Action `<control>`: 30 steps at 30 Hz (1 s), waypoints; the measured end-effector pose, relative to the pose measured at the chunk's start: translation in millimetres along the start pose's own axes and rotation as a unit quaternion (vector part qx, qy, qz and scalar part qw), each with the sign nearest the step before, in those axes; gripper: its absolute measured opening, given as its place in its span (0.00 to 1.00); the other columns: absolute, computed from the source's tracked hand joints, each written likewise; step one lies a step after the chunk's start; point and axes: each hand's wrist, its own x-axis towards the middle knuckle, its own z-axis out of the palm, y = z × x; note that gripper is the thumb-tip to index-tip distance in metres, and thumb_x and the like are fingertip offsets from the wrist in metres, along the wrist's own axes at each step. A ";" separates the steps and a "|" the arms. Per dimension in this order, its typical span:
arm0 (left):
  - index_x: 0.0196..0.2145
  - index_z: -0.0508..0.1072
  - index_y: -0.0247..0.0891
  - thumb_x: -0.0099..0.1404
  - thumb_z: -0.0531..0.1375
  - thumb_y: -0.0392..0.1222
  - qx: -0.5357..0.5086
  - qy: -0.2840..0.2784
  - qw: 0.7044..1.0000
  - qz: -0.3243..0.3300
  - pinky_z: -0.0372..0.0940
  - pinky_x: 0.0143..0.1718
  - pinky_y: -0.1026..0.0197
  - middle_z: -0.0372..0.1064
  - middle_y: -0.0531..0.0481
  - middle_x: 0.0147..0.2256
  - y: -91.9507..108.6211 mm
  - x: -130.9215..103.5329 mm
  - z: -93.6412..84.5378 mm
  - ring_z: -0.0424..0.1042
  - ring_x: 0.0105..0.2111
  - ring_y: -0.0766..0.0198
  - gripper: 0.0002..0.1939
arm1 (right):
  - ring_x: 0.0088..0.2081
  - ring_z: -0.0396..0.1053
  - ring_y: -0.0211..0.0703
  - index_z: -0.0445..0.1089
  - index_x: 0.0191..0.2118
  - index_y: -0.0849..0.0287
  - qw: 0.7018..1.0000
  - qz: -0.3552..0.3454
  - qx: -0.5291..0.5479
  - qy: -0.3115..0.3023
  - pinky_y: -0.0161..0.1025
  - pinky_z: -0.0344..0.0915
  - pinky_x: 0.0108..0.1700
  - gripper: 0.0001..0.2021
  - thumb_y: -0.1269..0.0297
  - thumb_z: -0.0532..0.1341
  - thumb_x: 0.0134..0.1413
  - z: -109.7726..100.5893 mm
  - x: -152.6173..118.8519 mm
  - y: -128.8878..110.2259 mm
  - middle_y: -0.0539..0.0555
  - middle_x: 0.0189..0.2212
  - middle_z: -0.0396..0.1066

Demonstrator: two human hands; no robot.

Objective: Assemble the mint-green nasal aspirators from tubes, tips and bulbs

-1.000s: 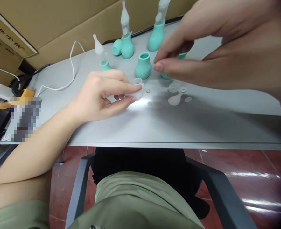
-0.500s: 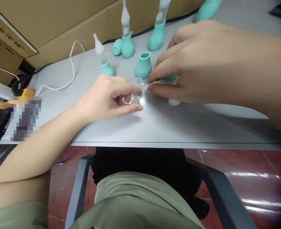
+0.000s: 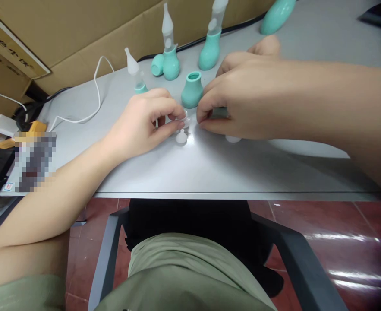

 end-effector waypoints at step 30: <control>0.46 0.89 0.45 0.81 0.72 0.70 -0.044 0.116 0.986 -0.108 0.88 0.47 0.50 0.87 0.46 0.42 26.8 -8.1 0.2 0.90 0.42 0.54 0.25 | 0.50 0.85 0.60 0.92 0.49 0.36 0.963 0.083 0.224 0.124 0.55 0.76 0.53 0.28 0.23 0.65 0.68 -31.3 -7.6 -8.8 0.51 0.43 0.87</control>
